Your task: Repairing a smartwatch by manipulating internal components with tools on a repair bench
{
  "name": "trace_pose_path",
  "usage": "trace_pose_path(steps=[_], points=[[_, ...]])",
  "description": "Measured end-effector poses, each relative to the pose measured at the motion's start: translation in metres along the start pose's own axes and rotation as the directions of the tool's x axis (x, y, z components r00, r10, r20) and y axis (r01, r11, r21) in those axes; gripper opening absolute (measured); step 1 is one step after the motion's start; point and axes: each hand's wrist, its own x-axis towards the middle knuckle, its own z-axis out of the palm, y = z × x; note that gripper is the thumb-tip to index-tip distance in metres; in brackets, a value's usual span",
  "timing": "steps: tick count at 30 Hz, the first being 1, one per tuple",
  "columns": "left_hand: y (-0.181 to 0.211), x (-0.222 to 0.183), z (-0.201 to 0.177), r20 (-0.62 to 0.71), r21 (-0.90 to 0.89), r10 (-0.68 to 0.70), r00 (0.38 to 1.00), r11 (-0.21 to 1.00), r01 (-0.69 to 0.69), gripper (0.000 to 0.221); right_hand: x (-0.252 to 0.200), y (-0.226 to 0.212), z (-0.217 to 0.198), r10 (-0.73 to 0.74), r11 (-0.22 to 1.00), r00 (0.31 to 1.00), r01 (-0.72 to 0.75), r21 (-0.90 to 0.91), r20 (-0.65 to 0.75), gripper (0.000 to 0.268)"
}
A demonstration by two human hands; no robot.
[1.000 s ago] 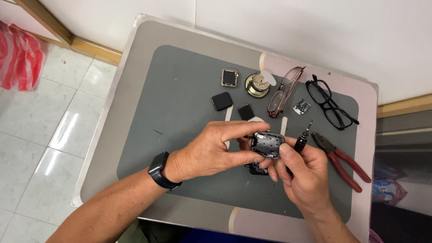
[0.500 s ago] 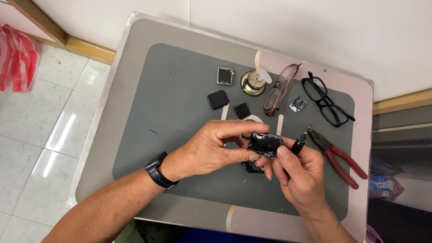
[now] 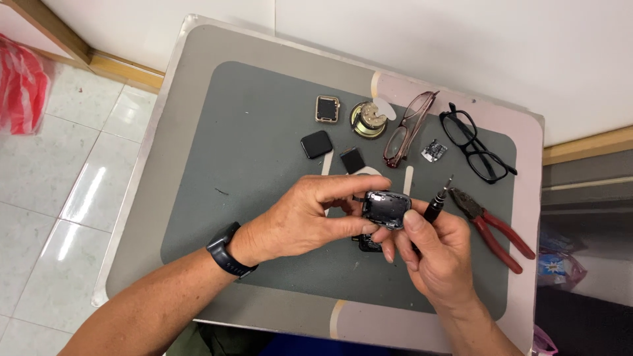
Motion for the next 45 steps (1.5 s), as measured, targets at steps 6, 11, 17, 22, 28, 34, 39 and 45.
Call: trace_pose_path(steps=[6, 11, 17, 22, 28, 34, 39, 45], points=[[0.007, 0.001, 0.0, 0.004, -0.024, -0.048, 0.999, 0.999, 0.048, 0.053, 0.002, -0.002, 0.001, 0.026, 0.998, 1.0, -0.026, 0.055, 0.003, 0.035], [0.008, 0.0, 0.0, -0.002, 0.009, -0.042, 0.999, 0.999, 0.042, 0.053, 0.002, -0.001, -0.002, 0.061, 0.989, 0.997, -0.066, 0.132, 0.038, 0.032], [0.01, 0.002, -0.001, -0.003, 0.011, -0.026, 1.0, 1.0, 0.026, 0.053, 0.003, 0.002, -0.005, 0.075, 0.976, 0.996, -0.082, 0.203, 0.042, 0.028], [0.008, 0.001, 0.0, -0.027, 0.061, 0.002, 1.0, 0.998, -0.001, 0.053, 0.004, 0.002, -0.004, 0.049, 0.982, 0.998, -0.055, 0.178, 0.037, 0.029], [0.013, 0.001, -0.003, 0.005, 0.259, 0.095, 0.995, 0.961, -0.093, 0.052, 0.003, 0.012, -0.007, 0.042, 0.974, 0.999, -0.04, 0.222, -0.001, 0.032], [0.005, -0.001, -0.011, 0.11, 0.572, 0.269, 0.957, 0.77, -0.282, 0.059, 0.008, 0.003, 0.003, 0.062, 0.997, 0.997, -0.064, -0.045, -0.047, 0.037], [0.005, -0.001, -0.028, 0.077, 0.857, 0.32, 0.944, 0.463, -0.227, 0.053, 0.012, -0.005, -0.002, 0.06, 0.972, 0.998, -0.06, -0.227, -0.007, 0.034], [0.008, 0.007, -0.09, -0.245, 0.961, 0.156, 0.957, 0.168, 0.219, 0.026, 0.007, -0.044, -0.019, 0.029, 0.929, 0.993, -0.069, -0.363, -0.115, 0.041]])
